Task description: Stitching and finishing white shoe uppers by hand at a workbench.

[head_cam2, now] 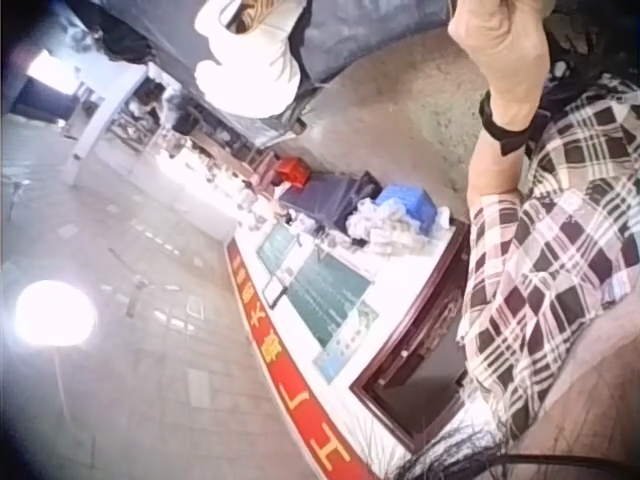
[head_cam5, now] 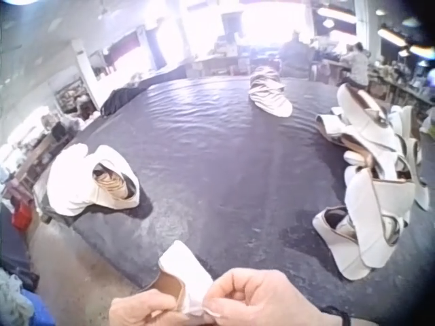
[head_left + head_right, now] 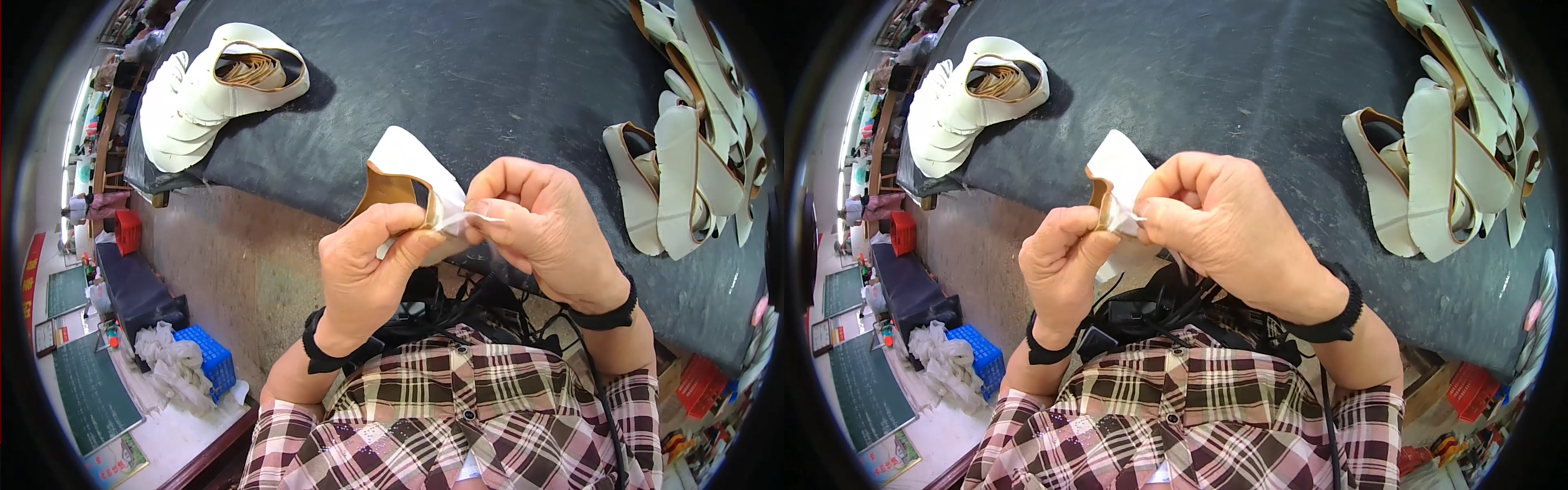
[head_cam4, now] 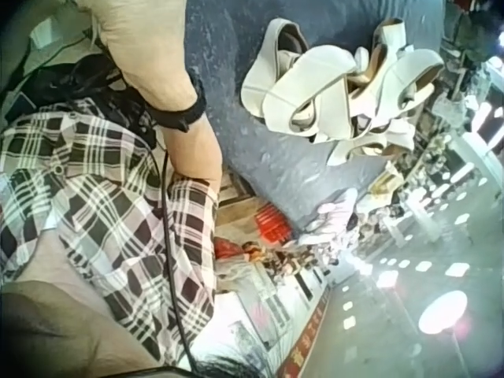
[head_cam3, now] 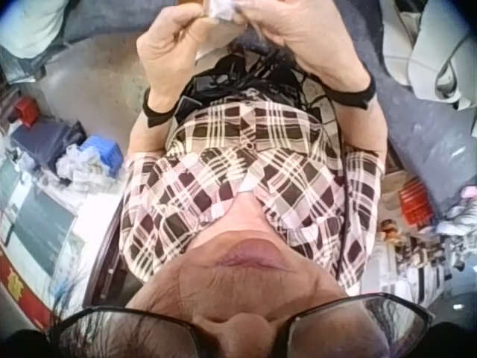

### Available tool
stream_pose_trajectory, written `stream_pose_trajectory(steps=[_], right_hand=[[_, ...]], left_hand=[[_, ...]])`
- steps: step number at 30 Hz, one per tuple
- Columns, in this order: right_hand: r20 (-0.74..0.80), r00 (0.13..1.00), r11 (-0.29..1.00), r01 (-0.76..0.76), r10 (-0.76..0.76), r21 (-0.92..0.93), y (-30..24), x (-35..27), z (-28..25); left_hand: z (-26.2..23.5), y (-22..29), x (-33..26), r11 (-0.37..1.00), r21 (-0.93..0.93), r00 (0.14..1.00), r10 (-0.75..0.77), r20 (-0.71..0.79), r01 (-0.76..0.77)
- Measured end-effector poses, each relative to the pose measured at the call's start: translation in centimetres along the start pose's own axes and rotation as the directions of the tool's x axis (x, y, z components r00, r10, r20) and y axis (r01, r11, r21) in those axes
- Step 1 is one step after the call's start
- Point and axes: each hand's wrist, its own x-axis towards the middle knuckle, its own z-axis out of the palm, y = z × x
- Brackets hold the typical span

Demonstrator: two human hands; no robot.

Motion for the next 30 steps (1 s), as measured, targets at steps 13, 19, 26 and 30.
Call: stream_pose_trajectory(steps=[13, 19, 26, 30], right_hand=[[-0.177, 0.971, 0.971, 0.188, -0.161, 0.148, 0.7, -3.4, 2.7], [-0.185, 0.974, 0.952, 0.178, -0.134, 0.250, 1.6, -3.0, 3.4], [-0.154, 0.969, 0.971, 0.167, -0.194, -0.169, 1.7, -2.4, 2.1], [-0.233, 0.931, 0.951, 0.237, -0.281, -0.200, -0.1, -1.0, -0.7]], left_hand=[[2.6, -2.5, 1.2, 0.967, -0.033, 0.947, 0.242, -0.212, -0.254], [2.2, -3.0, 2.3, 0.867, 0.127, 0.864, 0.494, -0.096, -0.481], [1.2, -3.0, 3.2, 0.789, 0.189, 0.806, 0.591, 0.032, -0.585], [0.8, -3.2, 2.1, 0.806, 0.201, 0.823, 0.568, 0.007, -0.557]])
